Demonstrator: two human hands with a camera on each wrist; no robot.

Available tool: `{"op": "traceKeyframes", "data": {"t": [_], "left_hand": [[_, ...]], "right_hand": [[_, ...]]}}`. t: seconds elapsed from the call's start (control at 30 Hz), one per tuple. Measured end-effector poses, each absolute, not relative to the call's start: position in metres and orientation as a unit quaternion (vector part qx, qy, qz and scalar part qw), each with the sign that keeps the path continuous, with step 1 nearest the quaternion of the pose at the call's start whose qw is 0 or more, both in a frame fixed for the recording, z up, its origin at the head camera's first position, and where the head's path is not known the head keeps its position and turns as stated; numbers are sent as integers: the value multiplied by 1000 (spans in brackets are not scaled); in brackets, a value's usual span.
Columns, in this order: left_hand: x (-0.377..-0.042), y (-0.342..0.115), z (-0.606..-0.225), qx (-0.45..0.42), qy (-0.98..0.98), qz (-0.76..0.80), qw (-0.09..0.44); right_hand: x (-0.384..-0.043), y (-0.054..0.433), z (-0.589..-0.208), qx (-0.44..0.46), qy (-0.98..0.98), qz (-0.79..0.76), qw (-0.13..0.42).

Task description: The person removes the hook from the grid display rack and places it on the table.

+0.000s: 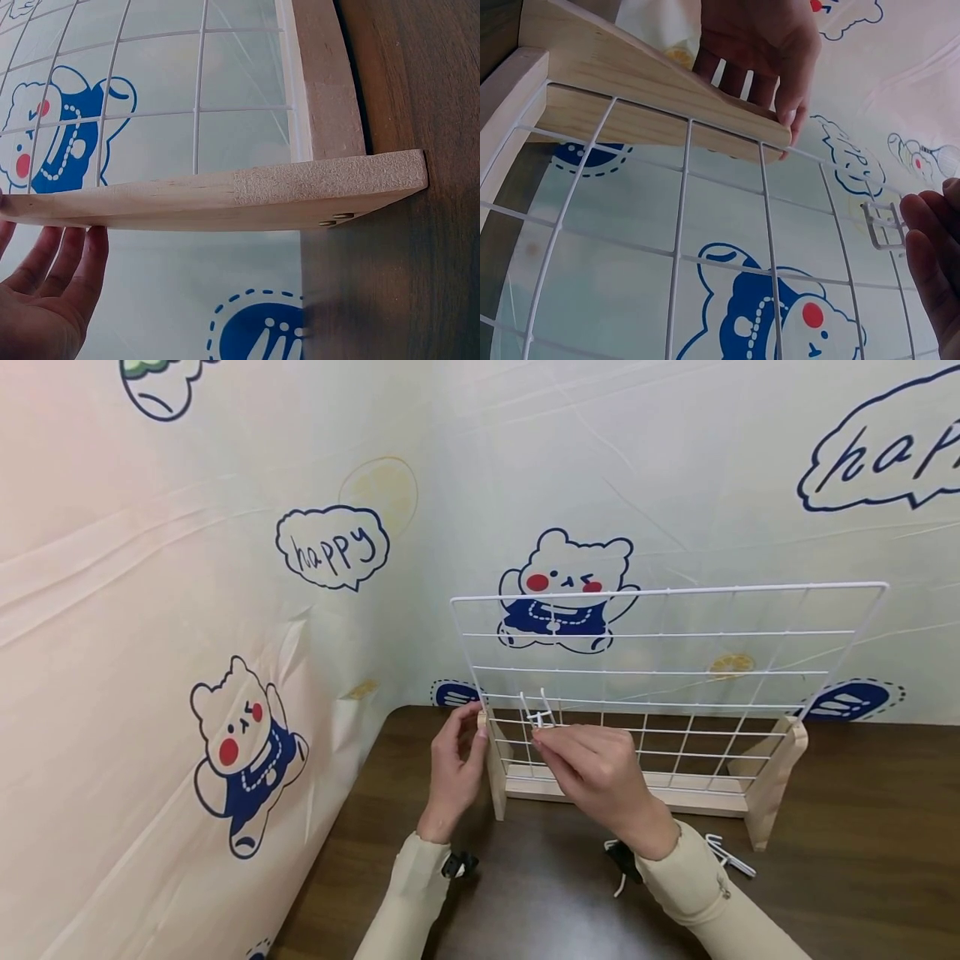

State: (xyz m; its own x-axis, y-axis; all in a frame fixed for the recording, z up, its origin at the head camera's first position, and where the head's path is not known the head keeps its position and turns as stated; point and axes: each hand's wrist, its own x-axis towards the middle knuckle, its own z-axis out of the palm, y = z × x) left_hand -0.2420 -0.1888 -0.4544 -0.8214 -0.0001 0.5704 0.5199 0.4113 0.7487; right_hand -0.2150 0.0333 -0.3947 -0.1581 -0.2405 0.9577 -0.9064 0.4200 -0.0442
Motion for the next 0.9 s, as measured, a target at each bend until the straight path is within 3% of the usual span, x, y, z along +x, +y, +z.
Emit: {"op": "traceKeyframes", "data": {"t": [0.9], "left_hand": [[-243,-191,-455,-165,-803,-515,252]], "right_hand": [[-213,42,-401,425,-694,325,482]]}}
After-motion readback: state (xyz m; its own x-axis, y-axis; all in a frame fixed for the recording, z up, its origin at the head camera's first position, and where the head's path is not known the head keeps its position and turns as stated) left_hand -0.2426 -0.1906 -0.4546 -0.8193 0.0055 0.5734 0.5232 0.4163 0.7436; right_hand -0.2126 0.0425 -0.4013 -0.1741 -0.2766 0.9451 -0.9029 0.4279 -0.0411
